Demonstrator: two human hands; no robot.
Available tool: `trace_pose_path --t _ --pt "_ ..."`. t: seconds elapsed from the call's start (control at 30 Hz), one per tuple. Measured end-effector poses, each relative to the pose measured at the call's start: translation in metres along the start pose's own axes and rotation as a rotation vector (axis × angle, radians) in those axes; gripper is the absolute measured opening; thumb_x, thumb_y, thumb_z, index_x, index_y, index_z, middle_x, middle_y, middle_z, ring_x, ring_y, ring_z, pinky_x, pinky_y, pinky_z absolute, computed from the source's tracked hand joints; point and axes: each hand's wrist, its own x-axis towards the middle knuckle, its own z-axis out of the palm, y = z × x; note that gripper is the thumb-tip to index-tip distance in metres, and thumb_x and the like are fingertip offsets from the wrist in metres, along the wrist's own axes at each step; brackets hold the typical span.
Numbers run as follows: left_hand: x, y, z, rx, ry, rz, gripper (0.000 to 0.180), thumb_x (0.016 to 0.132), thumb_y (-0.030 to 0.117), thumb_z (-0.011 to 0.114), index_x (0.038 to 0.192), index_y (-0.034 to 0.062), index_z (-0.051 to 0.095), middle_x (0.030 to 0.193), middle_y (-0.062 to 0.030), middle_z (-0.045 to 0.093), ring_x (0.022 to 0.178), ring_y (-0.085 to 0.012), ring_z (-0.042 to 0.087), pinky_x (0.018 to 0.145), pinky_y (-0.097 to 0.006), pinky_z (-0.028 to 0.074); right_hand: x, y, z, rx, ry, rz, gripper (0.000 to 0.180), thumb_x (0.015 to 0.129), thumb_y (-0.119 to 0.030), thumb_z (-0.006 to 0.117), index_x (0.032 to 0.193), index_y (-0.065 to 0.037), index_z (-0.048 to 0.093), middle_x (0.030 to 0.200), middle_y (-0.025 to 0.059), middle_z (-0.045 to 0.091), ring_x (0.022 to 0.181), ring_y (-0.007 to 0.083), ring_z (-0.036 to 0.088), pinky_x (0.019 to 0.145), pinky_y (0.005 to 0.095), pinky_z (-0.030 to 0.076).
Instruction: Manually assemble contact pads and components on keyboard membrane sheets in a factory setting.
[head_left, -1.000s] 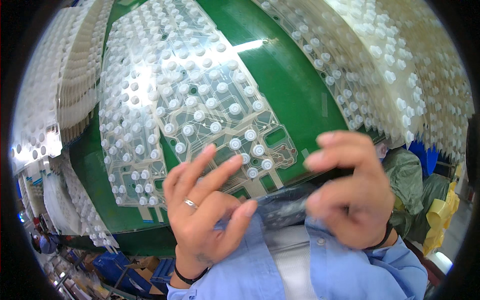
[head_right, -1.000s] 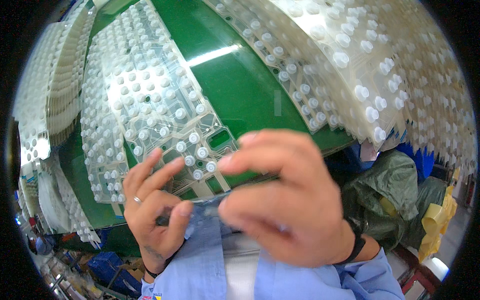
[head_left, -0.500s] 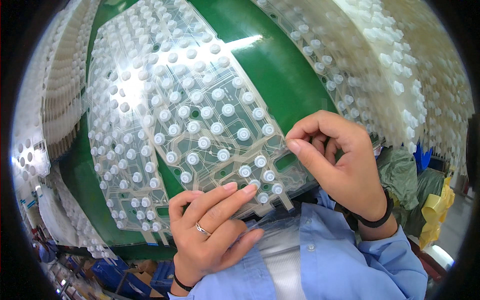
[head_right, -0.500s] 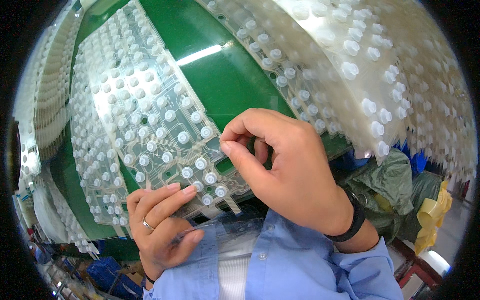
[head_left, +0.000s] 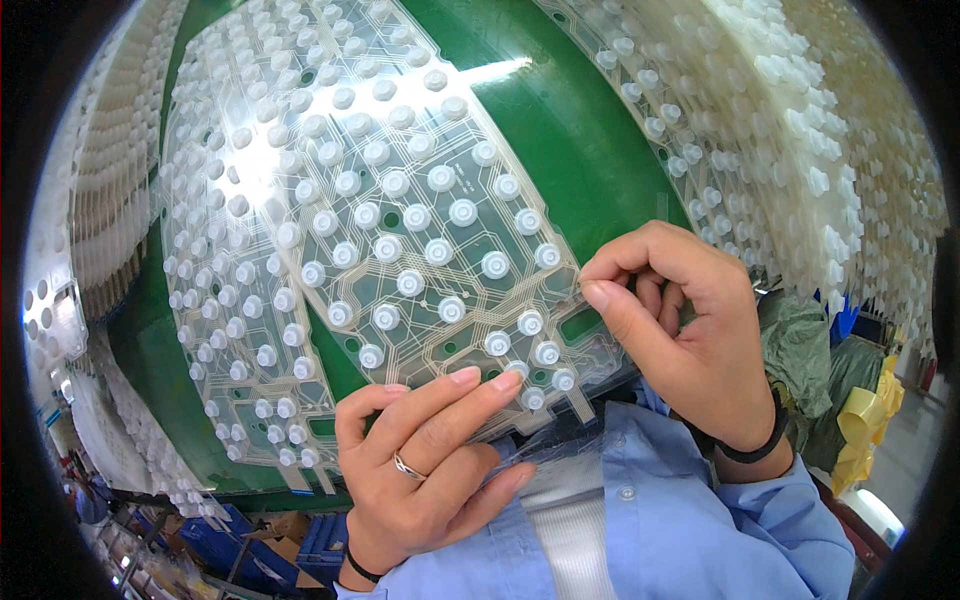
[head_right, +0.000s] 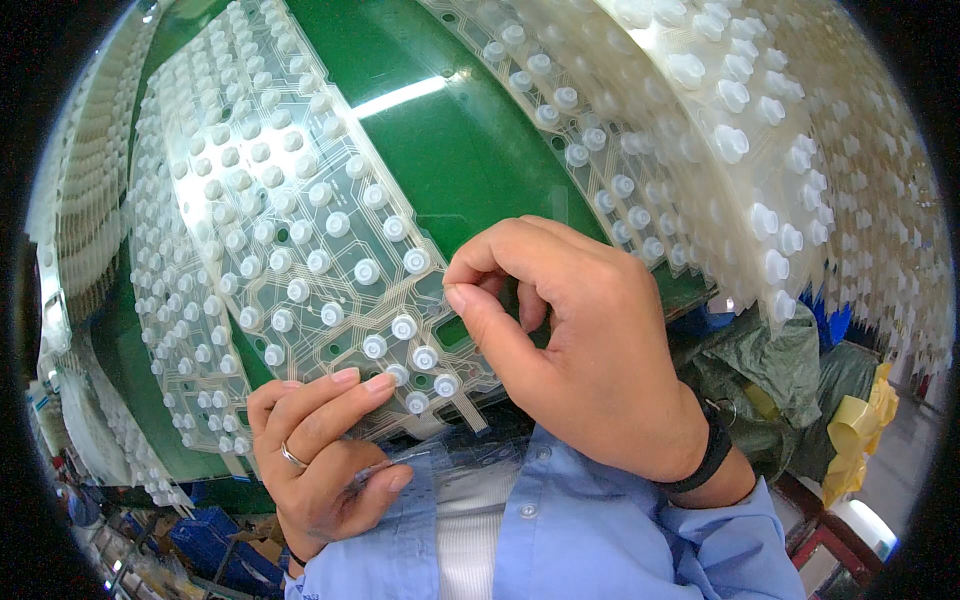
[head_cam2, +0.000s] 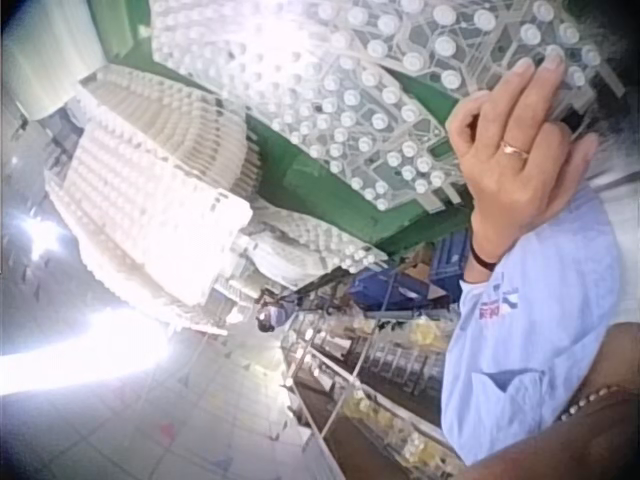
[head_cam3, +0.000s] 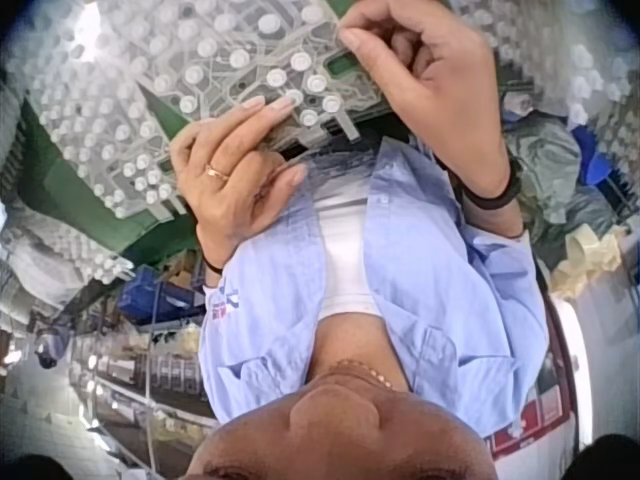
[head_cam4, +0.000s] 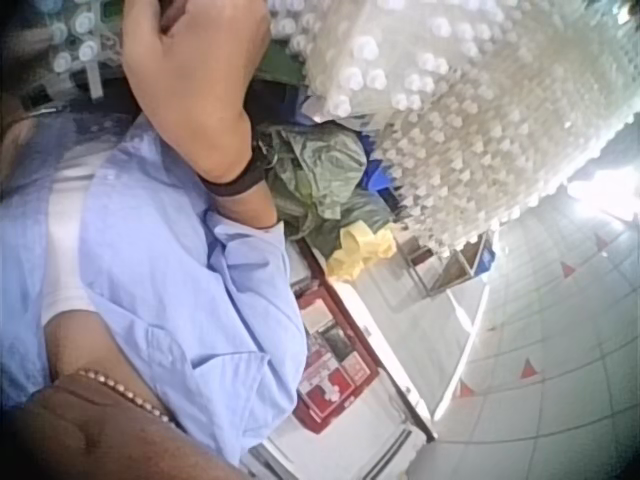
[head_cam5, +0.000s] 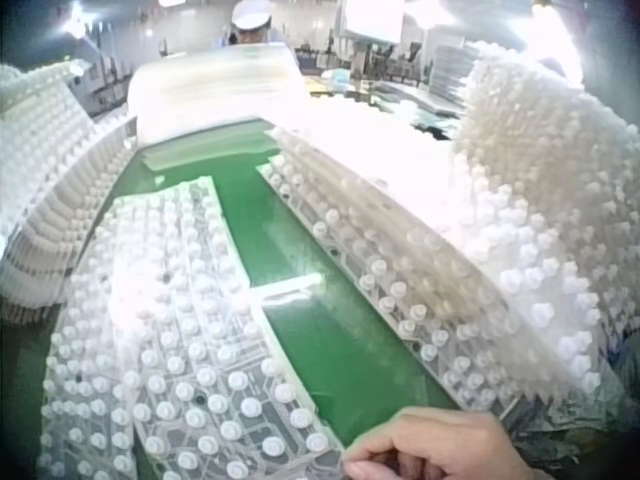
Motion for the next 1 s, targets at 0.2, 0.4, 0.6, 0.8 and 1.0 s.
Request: trace_pose_path --t 0.2,0.4,0.6,0.8,1.0 --pt "0.001 0.0 0.0 -0.009 -0.008 -0.004 0.034 0.075 0.037 0.072 0.059 0.0136 0.054 0.11 -0.0057 0.07 0.101 -0.0238 0.063 0.08 -0.038 0.039 0.0 0.001 0.002 -0.047 0.022 -0.033 0.005 0.081 -0.001 0.066 0.086 -0.002 0.065 0.076 -0.0014 0.059 0.057 0.0019 0.041 0.048 0.0178 0.03" --pt "0.003 0.002 0.001 -0.009 -0.004 0.003 0.034 0.075 0.037 0.072 0.059 0.0134 0.053 0.11 -0.0063 0.07 0.102 -0.0241 0.063 0.079 -0.038 0.039 -0.001 0.006 0.002 -0.133 0.046 -0.105 0.007 0.08 0.001 0.067 0.086 -0.002 0.065 0.075 -0.0015 0.057 0.056 0.0029 0.041 0.048 0.0187 0.03" --pt "-0.003 -0.001 -0.001 -0.03 0.031 -0.007 0.031 0.075 0.034 0.073 0.062 0.0135 0.054 0.111 -0.006 0.07 0.105 -0.0267 0.061 0.081 -0.039 0.04 0.0 0.003 0.016 -0.251 0.107 -0.155 0.022 0.078 0.002 0.066 0.098 -0.005 0.062 0.081 0.0031 0.056 0.065 0.0111 0.048 0.054 0.0235 0.037" --pt "-0.034 -0.021 -0.075 -0.072 -0.018 0.019 0.035 0.079 0.044 0.073 0.063 0.0151 0.059 0.104 -0.0083 0.072 0.106 -0.0281 0.063 0.087 -0.038 0.041 -0.024 -0.006 0.012 -0.289 -0.053 -0.555 0.046 0.076 -0.004 0.066 0.121 -0.01 0.057 0.111 0.0082 0.061 0.094 0.0292 0.061 0.077 0.0371 0.05" --pt "-0.08 -0.042 -0.077 -0.222 0.184 -0.383 0.03 0.076 0.034 0.067 0.062 0.0085 0.06 0.109 -0.0184 0.07 0.115 -0.0374 0.06 0.104 -0.048 0.035 -0.008 -0.02 0.023 -0.482 -0.428 -0.549 0.058 0.08 -0.012 0.062 0.136 -0.007 0.048 0.145 0.0155 0.042 0.137 0.0365 0.035 0.112 0.0483 0.027"
